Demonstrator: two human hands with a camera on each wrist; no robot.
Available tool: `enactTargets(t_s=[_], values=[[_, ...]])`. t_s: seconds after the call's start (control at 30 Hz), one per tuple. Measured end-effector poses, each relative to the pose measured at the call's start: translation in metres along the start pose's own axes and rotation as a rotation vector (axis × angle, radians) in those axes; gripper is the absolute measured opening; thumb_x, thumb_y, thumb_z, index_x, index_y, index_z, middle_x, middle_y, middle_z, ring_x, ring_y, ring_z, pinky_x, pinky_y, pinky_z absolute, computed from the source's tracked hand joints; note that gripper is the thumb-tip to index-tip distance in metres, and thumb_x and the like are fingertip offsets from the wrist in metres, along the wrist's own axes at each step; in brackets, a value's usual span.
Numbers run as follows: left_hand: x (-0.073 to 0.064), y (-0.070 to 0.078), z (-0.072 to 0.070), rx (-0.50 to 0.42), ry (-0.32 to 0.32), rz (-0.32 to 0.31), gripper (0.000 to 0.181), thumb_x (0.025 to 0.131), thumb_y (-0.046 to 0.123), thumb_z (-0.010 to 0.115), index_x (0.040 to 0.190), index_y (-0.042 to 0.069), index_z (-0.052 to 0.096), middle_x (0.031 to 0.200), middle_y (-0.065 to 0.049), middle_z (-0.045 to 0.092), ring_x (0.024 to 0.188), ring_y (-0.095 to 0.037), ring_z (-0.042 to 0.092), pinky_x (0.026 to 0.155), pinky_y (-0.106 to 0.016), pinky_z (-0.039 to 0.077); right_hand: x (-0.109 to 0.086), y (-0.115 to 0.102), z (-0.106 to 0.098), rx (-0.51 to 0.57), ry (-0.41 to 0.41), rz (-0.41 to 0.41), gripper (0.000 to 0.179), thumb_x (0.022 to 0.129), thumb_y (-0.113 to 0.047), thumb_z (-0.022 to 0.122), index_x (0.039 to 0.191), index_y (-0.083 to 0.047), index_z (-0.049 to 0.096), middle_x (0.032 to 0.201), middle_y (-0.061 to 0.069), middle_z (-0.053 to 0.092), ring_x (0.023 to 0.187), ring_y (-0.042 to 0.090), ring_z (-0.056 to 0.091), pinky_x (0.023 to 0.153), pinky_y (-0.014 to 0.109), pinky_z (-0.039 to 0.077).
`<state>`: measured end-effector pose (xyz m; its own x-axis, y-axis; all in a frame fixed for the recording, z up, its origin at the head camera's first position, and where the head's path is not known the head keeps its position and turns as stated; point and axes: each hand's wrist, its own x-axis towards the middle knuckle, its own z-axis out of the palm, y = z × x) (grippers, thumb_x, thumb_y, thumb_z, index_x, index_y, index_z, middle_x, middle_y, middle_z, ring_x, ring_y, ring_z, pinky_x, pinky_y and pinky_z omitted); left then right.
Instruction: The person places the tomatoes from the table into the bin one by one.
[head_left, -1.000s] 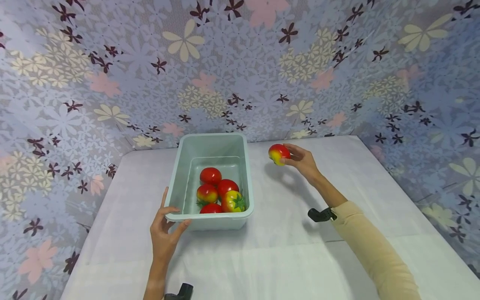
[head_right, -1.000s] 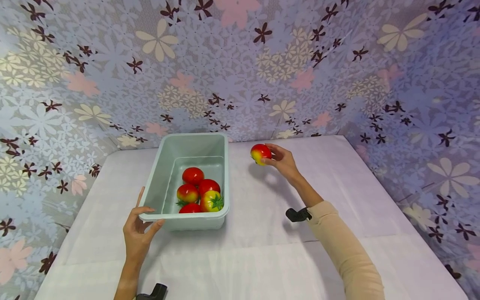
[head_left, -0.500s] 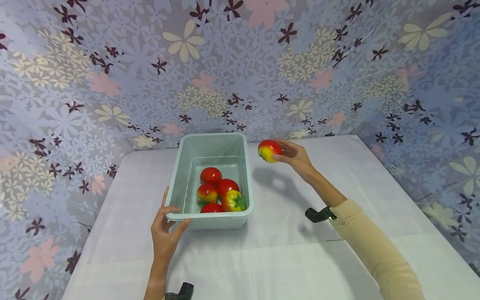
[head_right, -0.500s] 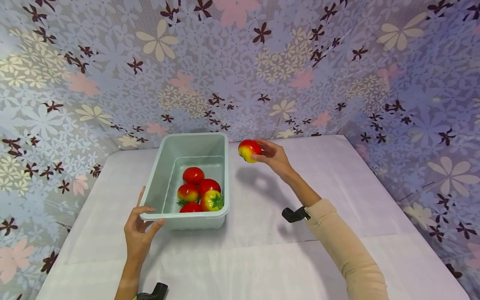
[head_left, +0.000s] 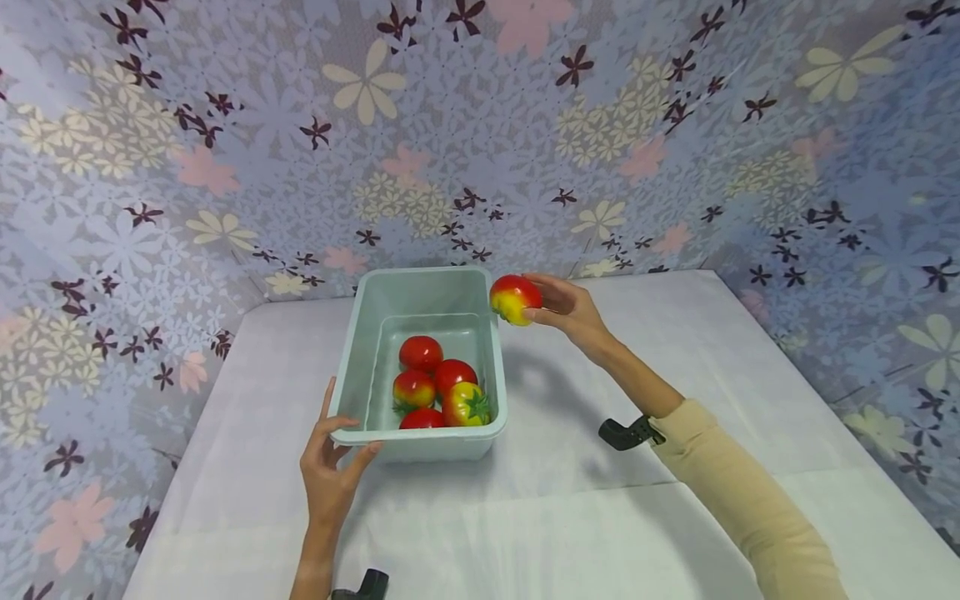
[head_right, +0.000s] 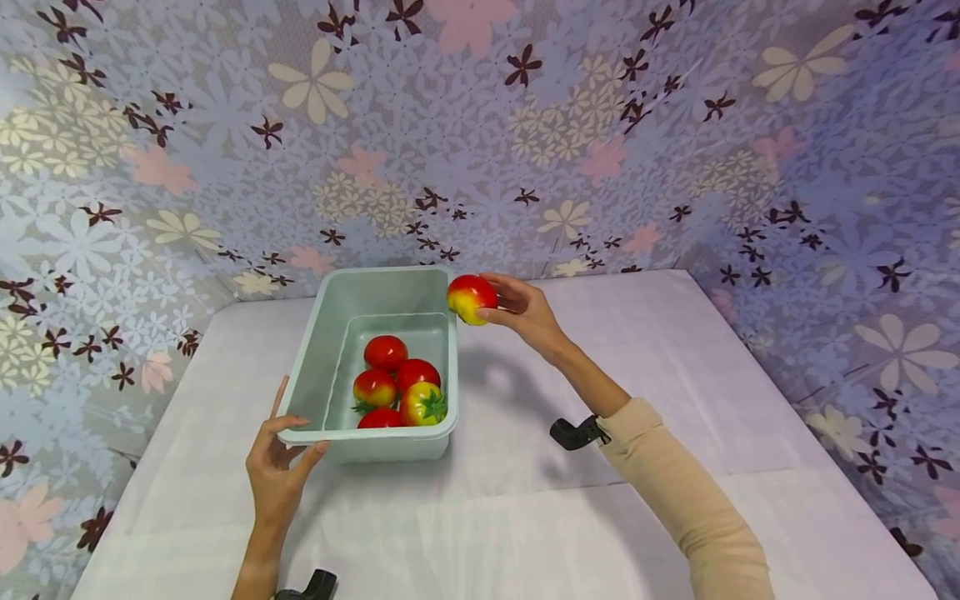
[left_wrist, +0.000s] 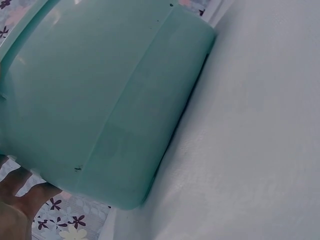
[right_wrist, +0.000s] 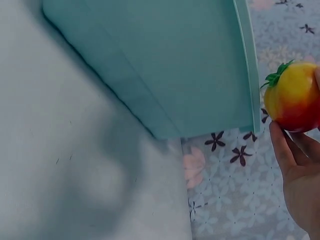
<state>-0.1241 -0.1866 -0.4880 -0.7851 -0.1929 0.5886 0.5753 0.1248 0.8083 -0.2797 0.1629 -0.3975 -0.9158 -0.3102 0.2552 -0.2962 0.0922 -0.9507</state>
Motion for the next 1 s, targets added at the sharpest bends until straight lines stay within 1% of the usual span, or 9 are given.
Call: enactTargets(t_s=[0.07, 0.13, 0.2, 0.33, 0.5, 0.67, 0.87, 0.93, 1.0], values=[[0.001, -0.001, 0.001, -0.015, 0.0, 0.031, 0.042, 0.065, -0.024, 0.073, 0.102, -0.015, 0.054, 0.155, -0.022, 0.034, 0.138, -0.021, 0.042, 0.089, -0.02, 0.052, 0.001, -0.003, 0.003, 0.008, -0.009, -0.017, 0.054, 0.09, -0.007, 0.068, 0.141, -0.005, 0.05, 0.137, 0.017, 0.057, 0.114, 0.017, 0.062, 0.093, 0.026, 0.053], [0.001, -0.001, 0.002, -0.017, 0.004, 0.04, 0.041, 0.064, -0.023, 0.073, 0.1, -0.014, 0.055, 0.154, -0.022, 0.034, 0.137, -0.021, 0.043, 0.088, -0.02, 0.053, 0.002, -0.005, 0.005, 0.006, -0.019, -0.025, 0.054, 0.09, -0.007, 0.068, 0.141, -0.005, 0.049, 0.136, 0.017, 0.058, 0.113, 0.017, 0.062, 0.093, 0.027, 0.053], [0.001, 0.0, 0.002, -0.02, 0.008, 0.032, 0.04, 0.064, -0.023, 0.074, 0.099, -0.012, 0.056, 0.155, -0.02, 0.035, 0.137, -0.02, 0.044, 0.086, -0.019, 0.053, 0.003, -0.006, 0.008, 0.004, -0.025, -0.028, 0.055, 0.09, -0.008, 0.068, 0.141, -0.005, 0.049, 0.135, 0.016, 0.058, 0.113, 0.016, 0.062, 0.092, 0.027, 0.053], [0.001, 0.002, 0.004, -0.007, 0.008, 0.027, 0.038, 0.065, -0.022, 0.074, 0.096, -0.009, 0.057, 0.154, -0.021, 0.035, 0.136, -0.02, 0.046, 0.083, -0.018, 0.054, 0.008, -0.009, 0.014, 0.008, -0.031, -0.033, 0.055, 0.089, -0.009, 0.07, 0.14, -0.005, 0.05, 0.134, 0.017, 0.059, 0.112, 0.018, 0.063, 0.091, 0.028, 0.054], [0.001, 0.002, 0.004, 0.007, 0.007, 0.013, 0.037, 0.065, -0.022, 0.074, 0.096, -0.01, 0.056, 0.154, -0.018, 0.037, 0.135, -0.018, 0.046, 0.082, -0.017, 0.054, 0.015, -0.01, 0.023, -0.039, -0.043, -0.065, 0.054, 0.089, -0.009, 0.069, 0.139, -0.006, 0.051, 0.134, 0.017, 0.059, 0.115, 0.023, 0.062, 0.097, 0.032, 0.052], [0.001, -0.001, 0.003, 0.016, -0.014, 0.002, 0.037, 0.066, -0.021, 0.074, 0.097, -0.01, 0.056, 0.156, -0.017, 0.035, 0.136, -0.019, 0.045, 0.082, -0.017, 0.054, 0.021, -0.007, 0.035, -0.083, -0.047, -0.116, 0.054, 0.088, -0.002, 0.069, 0.138, -0.002, 0.051, 0.134, 0.02, 0.059, 0.12, 0.03, 0.058, 0.105, 0.042, 0.045], [-0.002, -0.002, -0.002, 0.036, -0.022, -0.003, 0.039, 0.065, -0.021, 0.074, 0.098, -0.008, 0.057, 0.156, -0.015, 0.034, 0.137, -0.018, 0.044, 0.084, -0.017, 0.053, 0.029, -0.002, 0.05, -0.122, -0.068, -0.126, 0.056, 0.087, 0.003, 0.068, 0.139, 0.001, 0.049, 0.138, 0.022, 0.055, 0.126, 0.036, 0.053, 0.109, 0.049, 0.04], [-0.001, -0.002, -0.002, 0.036, -0.028, -0.006, 0.04, 0.066, -0.021, 0.074, 0.099, -0.008, 0.057, 0.157, -0.014, 0.034, 0.138, -0.018, 0.043, 0.085, -0.018, 0.053, 0.03, -0.005, 0.054, -0.138, -0.07, -0.135, 0.057, 0.086, 0.005, 0.069, 0.139, 0.003, 0.048, 0.138, 0.023, 0.055, 0.127, 0.038, 0.052, 0.109, 0.05, 0.039], [0.0, -0.002, -0.002, 0.034, -0.032, -0.007, 0.04, 0.066, -0.021, 0.075, 0.099, -0.009, 0.057, 0.157, -0.014, 0.034, 0.138, -0.019, 0.043, 0.086, -0.019, 0.053, 0.029, -0.013, 0.057, -0.155, -0.07, -0.147, 0.056, 0.085, 0.006, 0.069, 0.137, 0.006, 0.049, 0.138, 0.025, 0.054, 0.127, 0.039, 0.052, 0.109, 0.051, 0.039]])
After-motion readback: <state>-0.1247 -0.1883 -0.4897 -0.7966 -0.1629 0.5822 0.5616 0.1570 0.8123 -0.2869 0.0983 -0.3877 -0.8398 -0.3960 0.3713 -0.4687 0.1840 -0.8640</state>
